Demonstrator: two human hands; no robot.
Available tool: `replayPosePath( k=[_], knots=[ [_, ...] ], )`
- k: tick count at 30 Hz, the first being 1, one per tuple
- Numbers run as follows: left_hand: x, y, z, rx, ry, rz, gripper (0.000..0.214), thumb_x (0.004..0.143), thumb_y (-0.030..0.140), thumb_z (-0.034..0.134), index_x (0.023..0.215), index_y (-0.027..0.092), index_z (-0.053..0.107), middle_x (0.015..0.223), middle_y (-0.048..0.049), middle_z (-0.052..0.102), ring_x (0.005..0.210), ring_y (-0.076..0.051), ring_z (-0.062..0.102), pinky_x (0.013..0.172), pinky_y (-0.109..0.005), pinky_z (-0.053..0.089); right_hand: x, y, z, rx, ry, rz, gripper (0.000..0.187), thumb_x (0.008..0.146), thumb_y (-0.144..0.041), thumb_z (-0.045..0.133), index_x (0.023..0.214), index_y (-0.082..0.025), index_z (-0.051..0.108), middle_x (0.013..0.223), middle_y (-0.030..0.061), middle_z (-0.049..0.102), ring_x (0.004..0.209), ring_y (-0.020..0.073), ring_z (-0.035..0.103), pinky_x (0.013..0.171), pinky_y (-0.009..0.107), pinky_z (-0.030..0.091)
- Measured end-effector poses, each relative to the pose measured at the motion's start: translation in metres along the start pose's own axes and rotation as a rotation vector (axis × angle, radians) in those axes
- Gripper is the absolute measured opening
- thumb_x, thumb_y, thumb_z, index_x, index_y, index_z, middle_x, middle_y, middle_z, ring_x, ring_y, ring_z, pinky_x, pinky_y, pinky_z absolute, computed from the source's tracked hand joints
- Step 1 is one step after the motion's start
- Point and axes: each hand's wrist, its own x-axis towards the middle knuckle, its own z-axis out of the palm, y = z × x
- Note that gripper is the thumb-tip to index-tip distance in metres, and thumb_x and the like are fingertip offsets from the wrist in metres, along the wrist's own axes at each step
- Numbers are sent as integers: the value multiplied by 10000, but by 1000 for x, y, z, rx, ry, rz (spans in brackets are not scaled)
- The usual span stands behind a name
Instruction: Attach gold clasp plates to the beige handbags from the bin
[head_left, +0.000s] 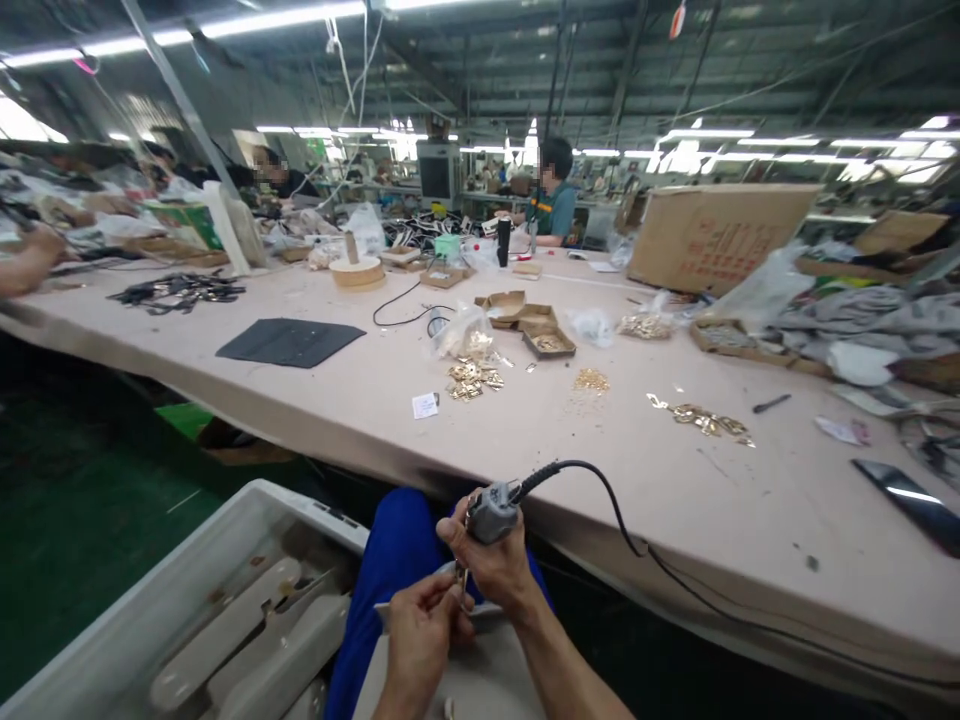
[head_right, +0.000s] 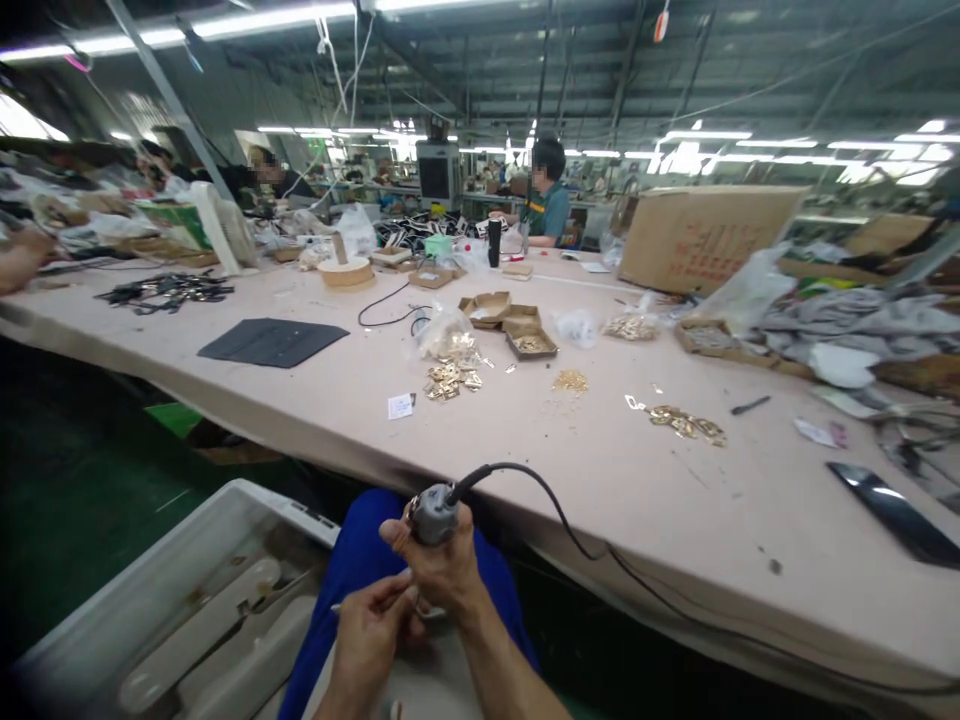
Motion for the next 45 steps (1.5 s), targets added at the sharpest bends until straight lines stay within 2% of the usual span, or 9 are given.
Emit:
replayPosePath(
  k=[4, 15, 19, 25, 31, 35, 38, 42, 45],
  knots=[
    [-4, 8, 5, 3, 22, 6, 315, 758, 425, 784, 647, 133, 739, 471, -59, 645, 407, -152, 564, 429, -223, 418, -9, -8, 4, -1, -95, 15, 373, 770, -429, 887, 757, -181, 609, 670, -30, 555, 567, 83, 481, 517, 217, 409],
    [-4, -4, 7, -104, 60, -55, 281, 780, 374, 758, 739, 96, 739, 581, -91, 715, 409, -158, 629, 402, -218, 485, -5, 10, -3, 168, 111, -85, 294, 881, -368, 811, 815, -224, 564, 581, -67, 514, 455, 96, 486, 437, 243, 394],
    [-2, -5, 8, -140, 72, -41, 261, 774, 359, 765, 755, 100, 738, 638, -101, 744, 417, -162, 645, 387, -214, 481, -3, 10, -6, 151, 83, -99, 279, 875, -338, 819, 811, -215, 577, 585, -63, 523, 461, 99, 509, 433, 243, 393],
    [-1, 0, 8, -92, 70, -37, 203, 802, 282, 701, 738, 97, 753, 547, -76, 701, 404, -158, 633, 405, -211, 486, -2, -5, -6, 139, 2, -131, 272, 912, -297, 769, 734, -191, 593, 624, -34, 560, 482, 92, 510, 461, 254, 409],
    [-3, 6, 11, -2, 100, 8, 198, 857, 271, 657, 803, 102, 745, 587, -66, 715, 401, -149, 631, 420, -213, 484, 1, -29, -11, 272, 95, -246, 111, 937, -202, 703, 859, -201, 624, 738, -11, 635, 519, 102, 538, 560, 304, 486],
    [-6, 7, 14, 125, 123, 72, 220, 912, 323, 643, 918, 121, 730, 737, -79, 764, 435, -162, 661, 420, -230, 472, 2, -36, -19, 297, 134, -267, 121, 932, -216, 700, 849, -187, 618, 754, -2, 639, 504, 104, 533, 557, 315, 484],
    [-7, 5, 16, 384, 197, 217, 215, 931, 335, 660, 1038, 161, 730, 794, -68, 773, 528, -188, 703, 482, -255, 489, 3, -36, -25, 326, 164, -258, 129, 930, -216, 695, 836, -183, 613, 762, -4, 635, 502, 100, 529, 566, 319, 482],
    [-7, 4, 18, 761, 304, 460, 112, 958, 254, 609, 949, 190, 701, 789, -77, 755, 677, -235, 728, 641, -315, 522, 3, -34, -27, 349, 187, -231, 147, 923, -226, 709, 822, -179, 612, 770, -4, 636, 496, 95, 525, 569, 321, 478],
    [-6, 1, 20, 946, 325, 561, 117, 974, 204, 552, 897, 198, 640, 772, -88, 727, 708, -256, 723, 651, -332, 510, 2, -32, -24, 358, 192, -218, 156, 923, -234, 716, 819, -180, 613, 761, -8, 638, 484, 93, 519, 559, 317, 476]
  ],
)
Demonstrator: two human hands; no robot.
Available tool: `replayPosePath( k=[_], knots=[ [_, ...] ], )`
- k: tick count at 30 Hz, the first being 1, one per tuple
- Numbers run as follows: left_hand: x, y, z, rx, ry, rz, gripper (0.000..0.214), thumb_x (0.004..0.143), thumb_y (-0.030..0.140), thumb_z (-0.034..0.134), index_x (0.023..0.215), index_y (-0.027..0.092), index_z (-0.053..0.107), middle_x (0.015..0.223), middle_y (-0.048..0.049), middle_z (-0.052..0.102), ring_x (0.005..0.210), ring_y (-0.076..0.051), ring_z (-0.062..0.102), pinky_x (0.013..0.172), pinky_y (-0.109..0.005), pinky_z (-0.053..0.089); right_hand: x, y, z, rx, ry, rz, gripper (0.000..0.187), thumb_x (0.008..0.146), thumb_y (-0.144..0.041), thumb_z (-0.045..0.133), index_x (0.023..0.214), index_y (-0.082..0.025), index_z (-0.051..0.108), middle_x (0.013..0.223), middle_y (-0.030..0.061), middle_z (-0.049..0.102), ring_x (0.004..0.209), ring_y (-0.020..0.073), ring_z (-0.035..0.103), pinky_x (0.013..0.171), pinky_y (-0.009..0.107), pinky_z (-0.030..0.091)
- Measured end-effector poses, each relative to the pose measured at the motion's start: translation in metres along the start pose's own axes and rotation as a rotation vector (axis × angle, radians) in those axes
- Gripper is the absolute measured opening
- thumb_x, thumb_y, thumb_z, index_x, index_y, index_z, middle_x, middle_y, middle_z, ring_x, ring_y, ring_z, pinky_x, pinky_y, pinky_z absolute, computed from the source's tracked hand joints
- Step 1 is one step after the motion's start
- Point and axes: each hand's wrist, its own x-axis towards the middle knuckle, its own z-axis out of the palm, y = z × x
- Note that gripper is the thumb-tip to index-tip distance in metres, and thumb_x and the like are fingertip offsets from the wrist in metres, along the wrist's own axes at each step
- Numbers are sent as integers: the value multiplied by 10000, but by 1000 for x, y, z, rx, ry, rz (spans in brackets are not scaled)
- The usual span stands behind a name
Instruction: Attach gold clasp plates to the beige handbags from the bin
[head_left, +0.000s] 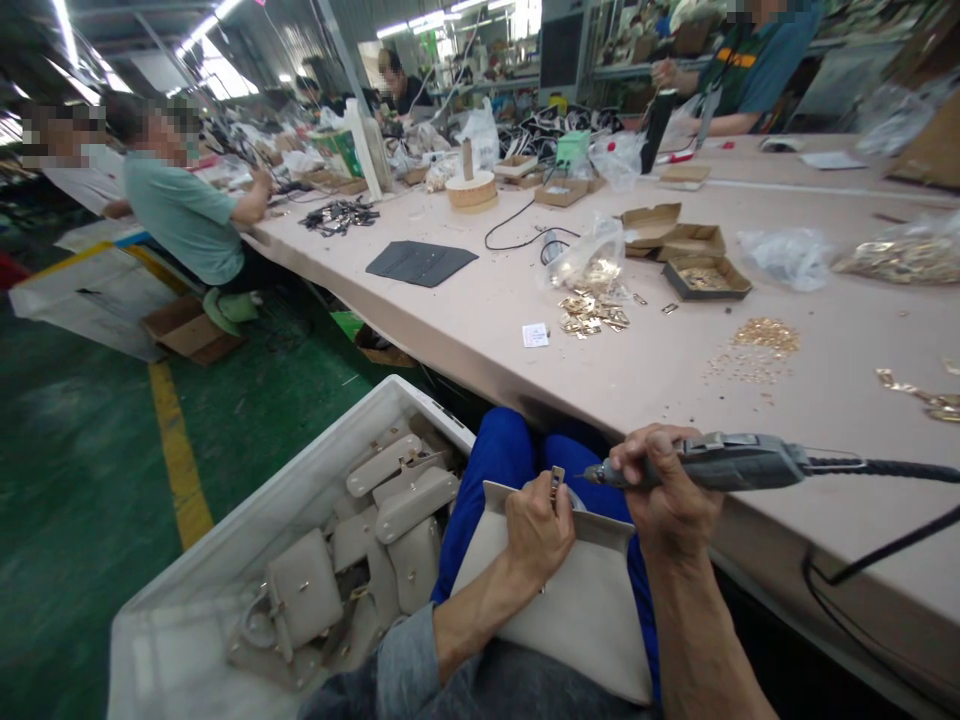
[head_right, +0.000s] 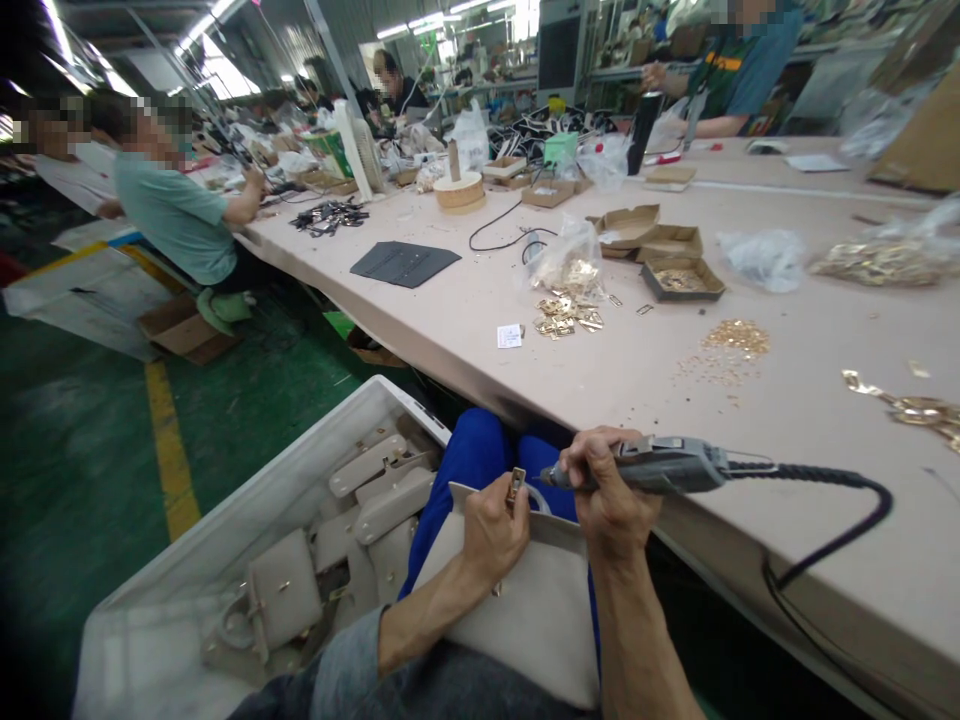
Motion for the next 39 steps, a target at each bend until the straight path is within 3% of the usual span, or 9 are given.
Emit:
replayPosePath(
  k=[5, 14, 39],
  knots=[
    [-2, -3, 4, 93, 1, 87, 91, 985, 178, 514, 980, 189, 604, 778, -91, 705, 699, -264, 709, 621, -340, 489, -2, 4, 4, 14, -1, 4, 159, 930, -221, 712, 813, -180, 613, 754, -7, 644, 479, 93, 519, 553, 315, 476],
    [3, 1, -1, -26, -55, 21, 161, 976, 173, 512, 832, 226, 561, 743, -85, 686, 681, -250, 687, 636, -330, 446, -4, 12, 10, 16, 8, 19, 168, 915, -235, 739, 809, -189, 617, 734, -15, 643, 492, 97, 531, 563, 312, 490],
    [-1, 2, -1, -87, -40, -13, 218, 1020, 213, 448, 845, 224, 578, 747, -92, 691, 637, -233, 648, 592, -325, 397, -15, 26, 16, -195, -135, 38, 217, 896, -280, 783, 764, -188, 637, 689, -11, 634, 519, 106, 551, 505, 273, 453]
  ],
)
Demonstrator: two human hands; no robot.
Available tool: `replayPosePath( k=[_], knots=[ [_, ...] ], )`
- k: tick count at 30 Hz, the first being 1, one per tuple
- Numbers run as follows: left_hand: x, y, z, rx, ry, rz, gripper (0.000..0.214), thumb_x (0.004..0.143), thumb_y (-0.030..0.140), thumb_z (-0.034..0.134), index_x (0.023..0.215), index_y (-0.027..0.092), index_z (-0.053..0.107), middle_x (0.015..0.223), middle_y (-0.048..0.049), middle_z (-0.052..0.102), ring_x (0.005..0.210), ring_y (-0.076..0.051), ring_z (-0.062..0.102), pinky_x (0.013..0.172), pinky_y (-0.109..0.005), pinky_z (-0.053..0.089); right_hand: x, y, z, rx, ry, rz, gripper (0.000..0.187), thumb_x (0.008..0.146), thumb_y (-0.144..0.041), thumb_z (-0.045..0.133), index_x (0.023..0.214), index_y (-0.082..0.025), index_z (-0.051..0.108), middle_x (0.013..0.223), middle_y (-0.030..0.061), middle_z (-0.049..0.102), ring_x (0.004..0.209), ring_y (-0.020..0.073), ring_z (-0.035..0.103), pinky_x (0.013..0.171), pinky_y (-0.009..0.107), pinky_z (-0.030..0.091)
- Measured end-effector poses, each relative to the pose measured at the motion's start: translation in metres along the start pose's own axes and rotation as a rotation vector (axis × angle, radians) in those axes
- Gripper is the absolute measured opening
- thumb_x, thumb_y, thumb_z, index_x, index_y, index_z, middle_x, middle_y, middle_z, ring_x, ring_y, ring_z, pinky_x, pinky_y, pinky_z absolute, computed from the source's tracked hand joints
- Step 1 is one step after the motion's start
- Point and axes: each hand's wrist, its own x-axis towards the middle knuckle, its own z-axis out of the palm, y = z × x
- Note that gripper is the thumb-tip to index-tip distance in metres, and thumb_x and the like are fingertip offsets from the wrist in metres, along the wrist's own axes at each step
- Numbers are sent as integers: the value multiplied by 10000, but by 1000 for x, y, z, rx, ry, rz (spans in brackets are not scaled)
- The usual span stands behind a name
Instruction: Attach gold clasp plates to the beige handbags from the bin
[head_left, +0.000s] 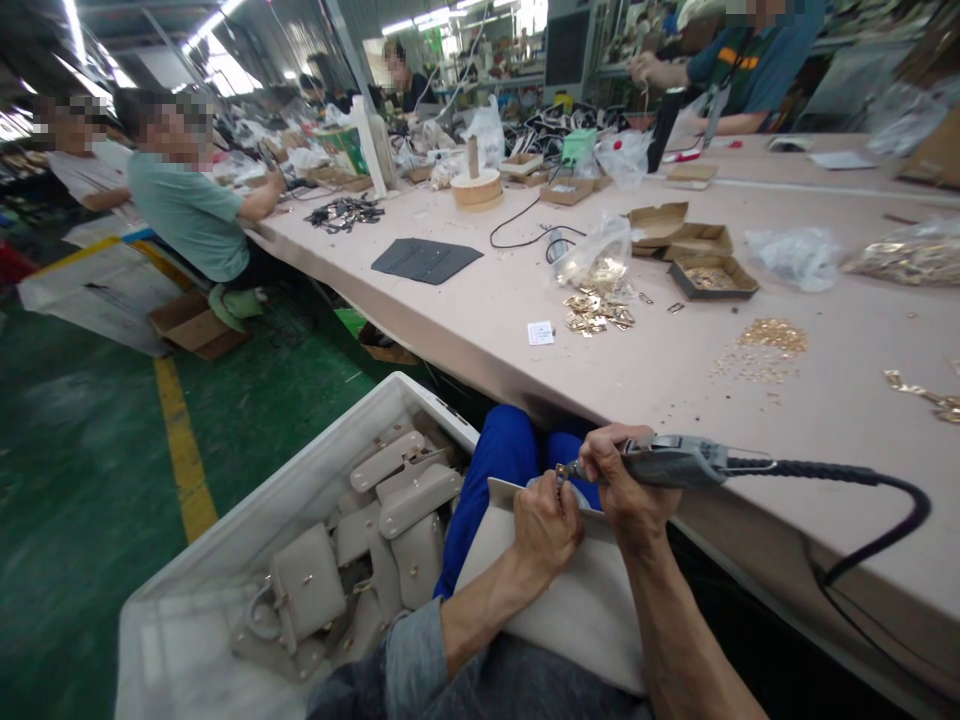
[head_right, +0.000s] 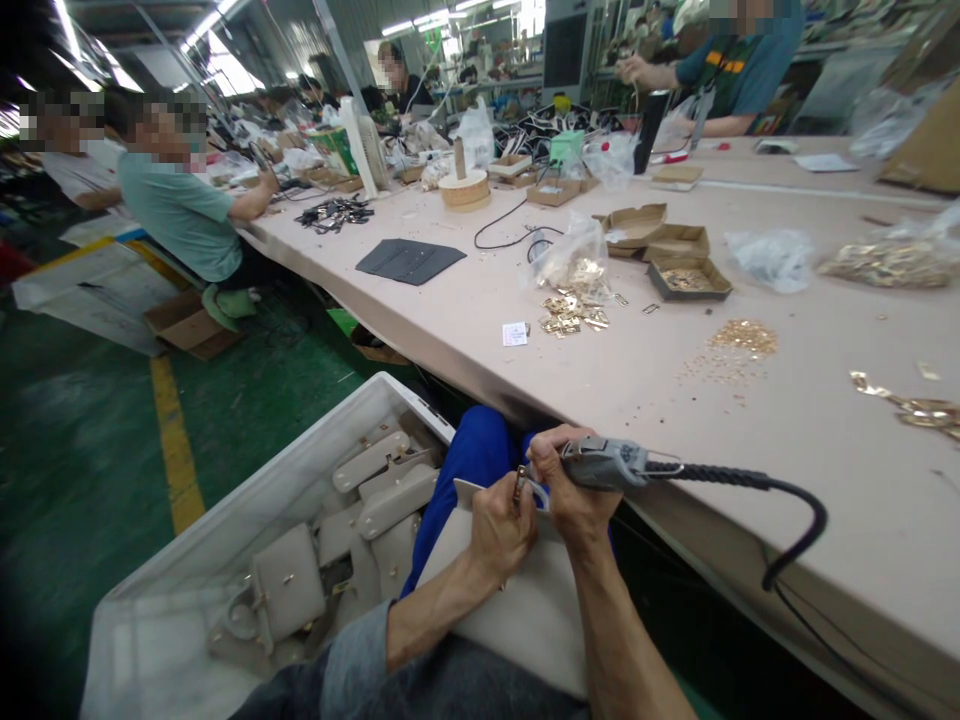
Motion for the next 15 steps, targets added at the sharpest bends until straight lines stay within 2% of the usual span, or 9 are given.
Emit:
replayPosePath(
  k=[6, 11, 15],
  knots=[
    [2, 1, -1, -5, 11, -20, 226, 1000, 227, 464, 810, 225, 588, 722, -80, 685, 641, -231, 644, 603, -324, 383, -2, -2, 2, 45, 21, -35, 146, 895, -240, 778, 845, -206, 646, 736, -10, 661, 525, 111, 560, 513, 283, 472],
    [8, 4, -10, -153, -34, -129, 263, 975, 270, 547, 719, 225, 591, 646, -32, 644, 577, -193, 590, 592, -302, 342, 1, -11, 2, 115, 33, -51, 143, 911, -212, 748, 834, -208, 628, 722, -17, 649, 523, 105, 550, 552, 295, 501],
    [9, 5, -13, -221, -45, -160, 267, 967, 252, 563, 702, 221, 575, 639, -12, 625, 572, -171, 558, 582, -289, 311, 4, -19, -3, 140, 84, -66, 125, 930, -222, 718, 855, -199, 620, 740, -11, 648, 514, 103, 543, 573, 314, 509]
  ],
)
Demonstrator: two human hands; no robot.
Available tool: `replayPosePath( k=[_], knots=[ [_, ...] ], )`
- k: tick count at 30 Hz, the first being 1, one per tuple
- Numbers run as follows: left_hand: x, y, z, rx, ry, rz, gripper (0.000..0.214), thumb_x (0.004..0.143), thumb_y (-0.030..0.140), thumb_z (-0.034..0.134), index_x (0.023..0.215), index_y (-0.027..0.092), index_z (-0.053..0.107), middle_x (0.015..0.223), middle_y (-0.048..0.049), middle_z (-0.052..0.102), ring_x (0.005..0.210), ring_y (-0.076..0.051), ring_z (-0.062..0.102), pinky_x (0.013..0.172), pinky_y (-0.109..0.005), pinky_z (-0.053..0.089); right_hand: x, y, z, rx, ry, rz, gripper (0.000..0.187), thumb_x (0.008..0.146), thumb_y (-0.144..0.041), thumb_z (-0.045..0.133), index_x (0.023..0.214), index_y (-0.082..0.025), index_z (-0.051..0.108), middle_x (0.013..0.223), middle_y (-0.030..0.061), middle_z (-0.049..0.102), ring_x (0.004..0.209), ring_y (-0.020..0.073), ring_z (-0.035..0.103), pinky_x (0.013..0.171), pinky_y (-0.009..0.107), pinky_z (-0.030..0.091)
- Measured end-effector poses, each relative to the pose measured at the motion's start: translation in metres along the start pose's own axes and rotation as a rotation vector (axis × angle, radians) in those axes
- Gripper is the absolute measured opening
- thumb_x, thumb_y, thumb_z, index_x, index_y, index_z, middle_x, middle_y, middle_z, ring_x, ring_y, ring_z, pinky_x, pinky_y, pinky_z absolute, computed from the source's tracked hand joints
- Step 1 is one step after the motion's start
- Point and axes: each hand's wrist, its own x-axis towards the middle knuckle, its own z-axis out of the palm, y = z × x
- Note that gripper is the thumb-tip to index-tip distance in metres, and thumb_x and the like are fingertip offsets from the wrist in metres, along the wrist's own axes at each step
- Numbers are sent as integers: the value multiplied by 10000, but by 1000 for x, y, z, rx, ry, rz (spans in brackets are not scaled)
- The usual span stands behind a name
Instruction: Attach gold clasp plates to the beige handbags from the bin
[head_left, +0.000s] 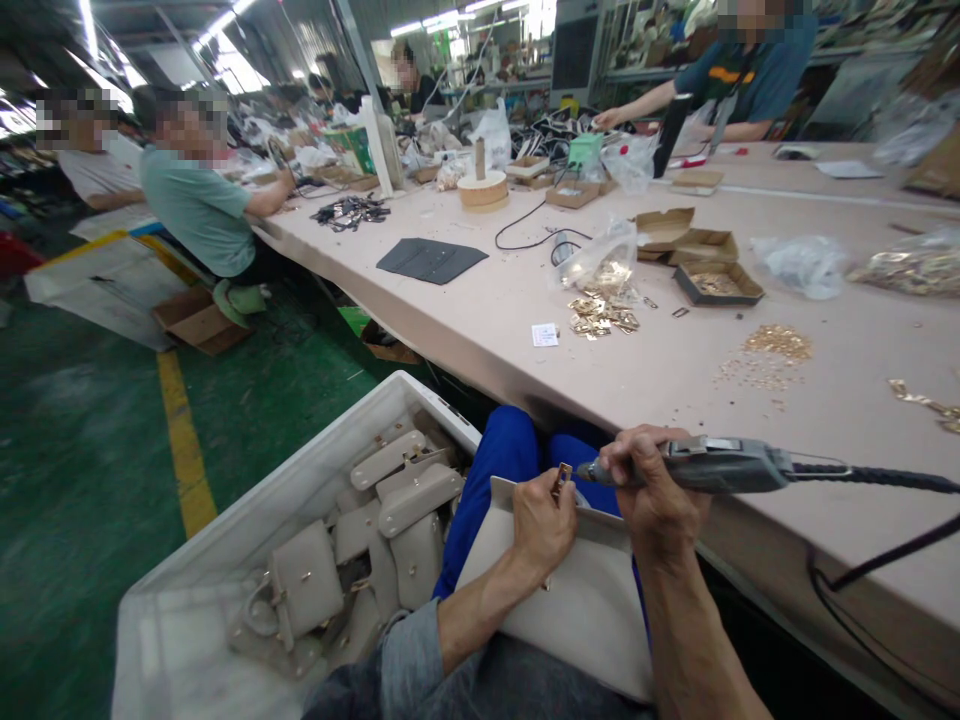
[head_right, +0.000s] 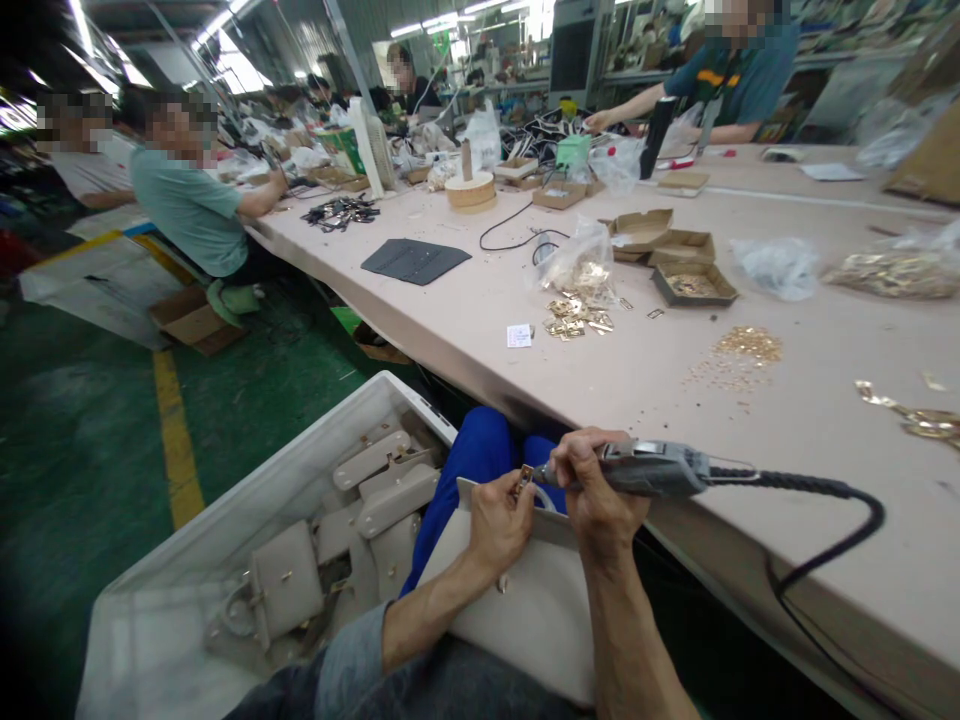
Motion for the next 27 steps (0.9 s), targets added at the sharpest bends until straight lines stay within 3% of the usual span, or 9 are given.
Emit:
replayPosePath(
  k=[8, 15, 20, 24, 27],
  knots=[
    [-4, 0, 3, 92, 21, 56, 133, 921, 162, 567, 819, 218, 630, 737, -52, 687, 683, -226, 647, 653, -314, 391, 10, -12, -11, 1, 115, -46, 166, 900, -225, 734, 807, -178, 605, 736, -3, 638, 486, 105, 527, 559, 324, 490],
    [-4, -1, 7, 115, 44, 47, 146, 939, 163, 532, 858, 213, 642, 743, -66, 700, 661, -232, 652, 636, -323, 380, 8, -11, -9, 7, 131, -34, 176, 897, -231, 736, 802, -174, 600, 739, -3, 638, 479, 102, 528, 556, 320, 488],
    [-4, -2, 6, 69, 51, 20, 167, 951, 194, 543, 805, 223, 620, 673, -34, 654, 588, -201, 599, 601, -313, 348, 10, -8, -8, -19, 128, 70, 224, 864, -282, 788, 787, -176, 606, 704, -8, 637, 473, 98, 525, 533, 302, 488],
    [-5, -1, 5, 37, 56, 3, 163, 948, 194, 547, 806, 219, 623, 659, -29, 639, 563, -189, 573, 577, -310, 330, 14, -9, -19, -297, 116, 216, 276, 760, -329, 885, 820, -172, 665, 679, 14, 668, 465, 124, 545, 470, 280, 461],
    [-6, 0, 6, 10, 60, 8, 160, 953, 196, 542, 826, 208, 638, 674, -34, 646, 549, -179, 560, 567, -302, 332, 15, -9, -32, -610, -23, 400, 355, 672, -390, 924, 837, -148, 724, 600, 20, 650, 463, 154, 565, 445, 273, 448]
  ],
)
